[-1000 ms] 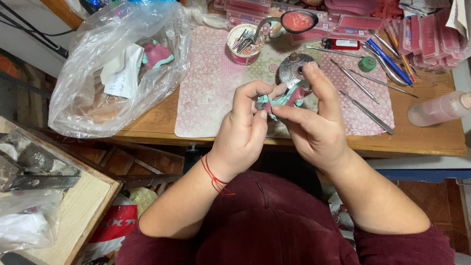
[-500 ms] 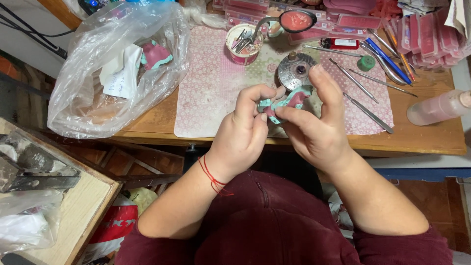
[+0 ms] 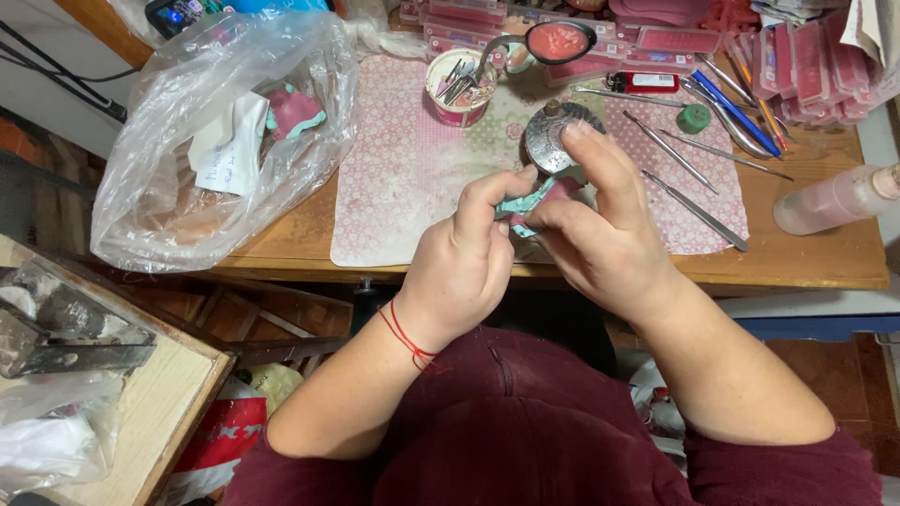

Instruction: Repairing a dental appliance by filing edges, applying material, and adjusting wire components with pliers

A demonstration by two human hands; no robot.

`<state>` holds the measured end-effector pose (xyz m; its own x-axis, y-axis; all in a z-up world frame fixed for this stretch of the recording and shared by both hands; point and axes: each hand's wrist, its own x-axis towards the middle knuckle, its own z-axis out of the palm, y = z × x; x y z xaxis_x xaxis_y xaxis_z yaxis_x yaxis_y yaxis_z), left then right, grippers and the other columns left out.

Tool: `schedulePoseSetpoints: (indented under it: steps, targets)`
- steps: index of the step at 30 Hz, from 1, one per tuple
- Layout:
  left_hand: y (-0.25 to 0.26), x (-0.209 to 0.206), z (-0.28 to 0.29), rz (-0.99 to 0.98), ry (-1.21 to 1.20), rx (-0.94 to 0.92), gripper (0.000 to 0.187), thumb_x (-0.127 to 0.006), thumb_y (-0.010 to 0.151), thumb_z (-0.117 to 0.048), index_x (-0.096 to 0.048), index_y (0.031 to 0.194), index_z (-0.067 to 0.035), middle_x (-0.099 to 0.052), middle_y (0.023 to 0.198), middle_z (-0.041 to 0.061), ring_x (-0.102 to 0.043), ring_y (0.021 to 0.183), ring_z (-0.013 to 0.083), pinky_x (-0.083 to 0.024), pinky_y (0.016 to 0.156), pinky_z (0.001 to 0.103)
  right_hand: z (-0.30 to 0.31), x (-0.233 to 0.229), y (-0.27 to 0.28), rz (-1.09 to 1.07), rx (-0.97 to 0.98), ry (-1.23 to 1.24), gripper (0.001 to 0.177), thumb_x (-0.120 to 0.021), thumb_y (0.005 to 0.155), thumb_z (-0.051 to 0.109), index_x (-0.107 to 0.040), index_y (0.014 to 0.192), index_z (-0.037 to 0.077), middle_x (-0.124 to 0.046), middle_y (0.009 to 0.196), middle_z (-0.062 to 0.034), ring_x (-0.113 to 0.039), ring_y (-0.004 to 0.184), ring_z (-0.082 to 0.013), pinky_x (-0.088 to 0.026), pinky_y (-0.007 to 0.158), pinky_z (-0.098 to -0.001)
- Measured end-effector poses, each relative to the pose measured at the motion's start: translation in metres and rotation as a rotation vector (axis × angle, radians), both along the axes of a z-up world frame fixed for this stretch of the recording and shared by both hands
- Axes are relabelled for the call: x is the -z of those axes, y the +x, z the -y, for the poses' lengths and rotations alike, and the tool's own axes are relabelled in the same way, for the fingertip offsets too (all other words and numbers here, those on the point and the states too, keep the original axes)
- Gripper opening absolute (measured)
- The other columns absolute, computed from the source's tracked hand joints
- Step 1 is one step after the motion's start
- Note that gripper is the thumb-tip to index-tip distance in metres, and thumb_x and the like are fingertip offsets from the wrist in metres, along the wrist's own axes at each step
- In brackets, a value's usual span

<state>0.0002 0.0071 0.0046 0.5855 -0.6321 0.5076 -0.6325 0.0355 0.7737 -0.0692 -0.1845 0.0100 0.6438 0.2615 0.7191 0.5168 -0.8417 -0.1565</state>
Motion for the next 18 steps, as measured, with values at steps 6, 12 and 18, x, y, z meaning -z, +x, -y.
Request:
schedulePoseSetpoints:
  steps: [6,12,18]
  targets:
    - [0.0,-0.004,-0.002,-0.023,-0.021,0.008,0.042,-0.042,0.098,0.008,-0.039,0.139,-0.002,-0.059,0.144,0.023,-0.063,0.136,0.0337,-0.049,0.117,0.037,0.014,-0.002,-0.005,-0.107,0.009,0.09,0.04,-0.077,0.101,0.025,-0.055,0.127,0.004,-0.03,0.158,-0.0334,-0.038,0.151,-0.049,-0.039,0.125,-0.0607]
    - [0.003,-0.01,-0.008,-0.292,0.01,0.08,0.039,-0.055,0.095,-0.001,-0.04,0.131,-0.007,-0.062,0.135,0.015,-0.068,0.112,0.0183,-0.06,0.099,0.033,0.009,-0.001,-0.005,-0.086,0.029,0.14,0.058,-0.082,0.098,0.025,-0.045,0.135,0.0,-0.041,0.152,-0.0376,-0.045,0.145,-0.0496,-0.042,0.12,-0.0584]
    - [0.027,0.017,-0.04,-0.775,-0.45,0.203,0.043,-0.06,0.099,-0.001,-0.037,0.132,-0.015,-0.058,0.138,0.034,-0.069,0.106,0.0318,-0.061,0.096,0.046,0.001,0.031,-0.012,-0.185,0.197,0.217,0.064,-0.074,0.097,0.036,-0.048,0.139,-0.005,-0.062,0.133,-0.0247,-0.064,0.121,-0.0406,-0.05,0.107,-0.0481]
